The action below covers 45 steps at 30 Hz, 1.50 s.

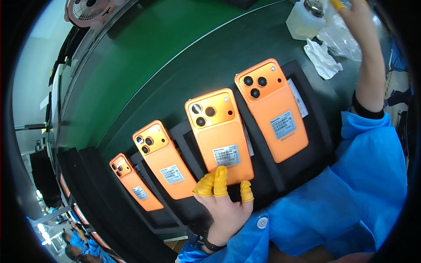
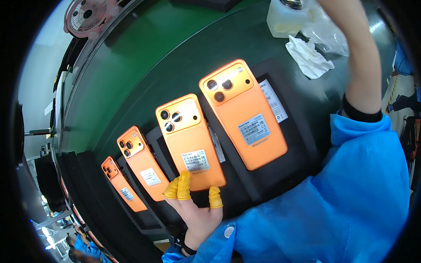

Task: The recorder cleans and inspects several orange smartphones on an assembly line.

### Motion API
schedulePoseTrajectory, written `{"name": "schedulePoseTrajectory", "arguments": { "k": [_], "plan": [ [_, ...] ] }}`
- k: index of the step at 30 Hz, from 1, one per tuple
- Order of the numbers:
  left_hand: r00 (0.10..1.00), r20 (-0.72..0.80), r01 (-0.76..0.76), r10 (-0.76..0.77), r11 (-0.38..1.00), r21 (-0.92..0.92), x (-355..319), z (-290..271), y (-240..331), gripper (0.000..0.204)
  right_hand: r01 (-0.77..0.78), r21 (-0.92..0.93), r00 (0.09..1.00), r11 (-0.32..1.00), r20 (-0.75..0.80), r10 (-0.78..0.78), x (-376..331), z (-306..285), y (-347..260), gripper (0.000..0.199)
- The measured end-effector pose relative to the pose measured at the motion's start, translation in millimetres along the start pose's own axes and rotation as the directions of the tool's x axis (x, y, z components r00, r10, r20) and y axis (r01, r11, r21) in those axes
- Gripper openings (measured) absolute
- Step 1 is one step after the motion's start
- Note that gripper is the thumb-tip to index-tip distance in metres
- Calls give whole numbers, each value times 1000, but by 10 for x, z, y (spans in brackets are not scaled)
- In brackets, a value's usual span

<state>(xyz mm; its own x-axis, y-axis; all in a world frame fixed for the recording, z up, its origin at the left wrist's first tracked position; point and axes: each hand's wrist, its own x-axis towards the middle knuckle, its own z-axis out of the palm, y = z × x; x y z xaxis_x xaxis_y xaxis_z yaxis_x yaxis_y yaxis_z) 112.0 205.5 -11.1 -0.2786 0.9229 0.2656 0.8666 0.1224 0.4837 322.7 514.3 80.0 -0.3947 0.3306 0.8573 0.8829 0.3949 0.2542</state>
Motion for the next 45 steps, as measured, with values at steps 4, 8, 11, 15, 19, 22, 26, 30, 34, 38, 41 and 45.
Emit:
{"name": "schedulePoseTrajectory", "arguments": {
  "k": [4,8,11,15,19,22,26,30,34,38,41,45],
  "plan": [
    [998,21,-51,51,999,-15,74,-32,60,50,-335,108,901,936,327,285,-44,-68,-80,9],
    [998,-52,-47,45,999,-24,38,-70,17,44,-349,93,864,932,416,282,-14,-50,-283,11],
    [974,-86,-219,208,966,-136,47,-44,-50,34,-350,114,855,930,445,267,-37,-63,-190,13],
    [908,-22,-419,419,903,-93,-28,-108,-96,38,-342,151,879,927,400,259,-53,-223,-301,13],
    [877,217,-440,428,898,9,-475,-223,-161,44,-489,148,792,860,488,367,122,-391,-289,10],
    [857,174,-508,484,850,137,-489,-186,-192,40,-329,291,923,898,302,240,191,-382,-218,9],
    [790,221,-584,572,811,-14,-337,-144,-90,38,-142,571,988,809,128,84,304,-615,-722,10],
    [838,194,-490,510,860,-145,-207,-346,-113,44,-156,805,976,573,216,-37,196,-618,-1098,11],
    [988,-3,-151,153,981,119,-202,-635,-513,62,-230,842,933,488,333,-135,178,-624,-1241,13],
    [995,-75,80,-62,960,269,-322,-437,-713,75,-150,849,923,507,304,-237,325,-595,-1480,13],
    [992,-3,119,-123,954,275,-302,-424,-654,78,-236,827,884,511,402,-241,386,-545,-1759,13],
    [994,28,99,-110,963,250,-299,-440,-662,77,-48,827,883,561,297,-363,389,-437,-2087,23]
  ]
}}
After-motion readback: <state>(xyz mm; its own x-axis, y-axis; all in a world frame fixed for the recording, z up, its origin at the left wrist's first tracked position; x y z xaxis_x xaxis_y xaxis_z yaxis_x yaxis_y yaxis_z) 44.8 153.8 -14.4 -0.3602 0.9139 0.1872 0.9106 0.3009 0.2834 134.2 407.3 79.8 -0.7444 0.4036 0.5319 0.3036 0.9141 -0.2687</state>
